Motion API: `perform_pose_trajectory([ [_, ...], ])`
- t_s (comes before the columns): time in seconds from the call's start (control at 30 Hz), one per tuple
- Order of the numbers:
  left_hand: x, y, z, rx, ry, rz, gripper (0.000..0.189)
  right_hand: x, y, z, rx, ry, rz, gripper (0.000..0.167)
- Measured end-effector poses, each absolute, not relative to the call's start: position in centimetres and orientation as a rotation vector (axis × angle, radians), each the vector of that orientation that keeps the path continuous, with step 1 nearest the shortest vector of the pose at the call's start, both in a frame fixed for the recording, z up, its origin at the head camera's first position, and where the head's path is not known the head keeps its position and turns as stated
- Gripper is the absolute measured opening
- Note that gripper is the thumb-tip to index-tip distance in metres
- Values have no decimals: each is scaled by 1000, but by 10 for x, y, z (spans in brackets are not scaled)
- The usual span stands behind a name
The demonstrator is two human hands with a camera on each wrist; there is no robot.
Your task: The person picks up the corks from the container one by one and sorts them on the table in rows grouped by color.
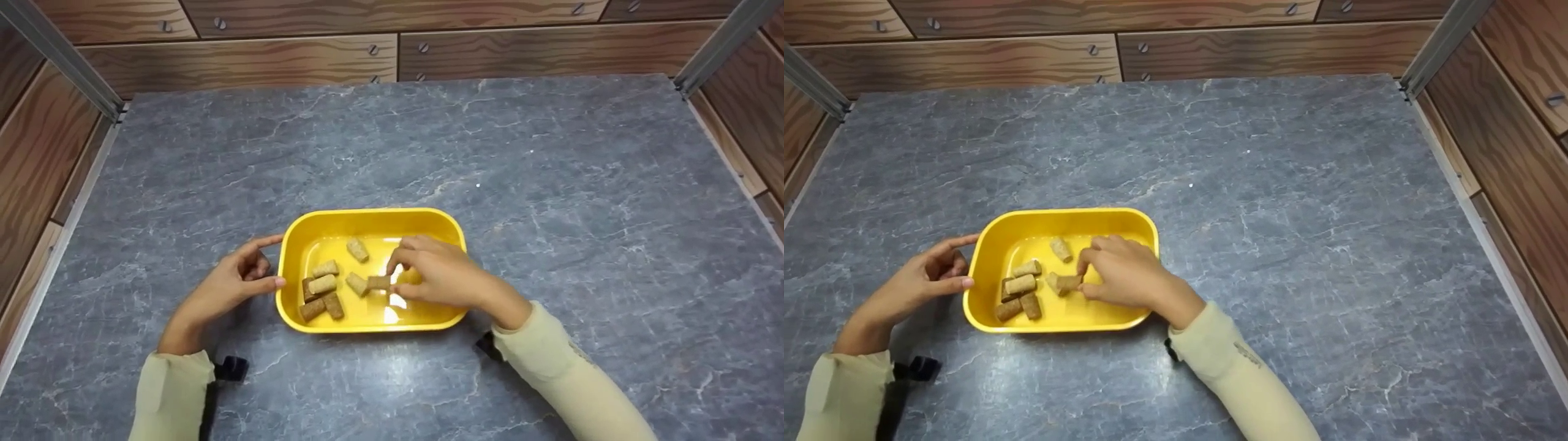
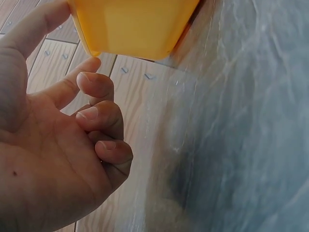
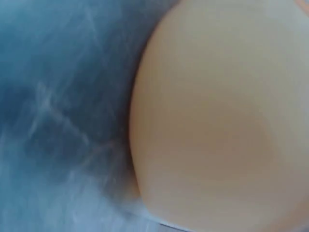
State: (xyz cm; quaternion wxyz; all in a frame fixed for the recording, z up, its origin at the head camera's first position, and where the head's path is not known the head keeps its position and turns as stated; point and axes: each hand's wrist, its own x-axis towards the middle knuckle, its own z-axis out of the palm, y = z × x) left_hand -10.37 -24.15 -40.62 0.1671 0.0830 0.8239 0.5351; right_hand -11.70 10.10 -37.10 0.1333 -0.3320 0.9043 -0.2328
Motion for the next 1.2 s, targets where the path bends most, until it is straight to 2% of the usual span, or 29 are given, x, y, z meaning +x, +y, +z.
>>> perform_pose_trajectory([
  [0.43, -104, -241, -409, 231, 2275, 1603, 59, -127, 158, -352, -698, 2764, -946, 24],
  [0.87, -106, -238, -405, 229, 2244, 1633, 62, -126, 204, -356, -506, 2834, -1038, 23],
  [1.2, -103, -239, -402, 199, 2147, 1628, 71, -122, 224, -370, -338, 2896, -922, 23],
])
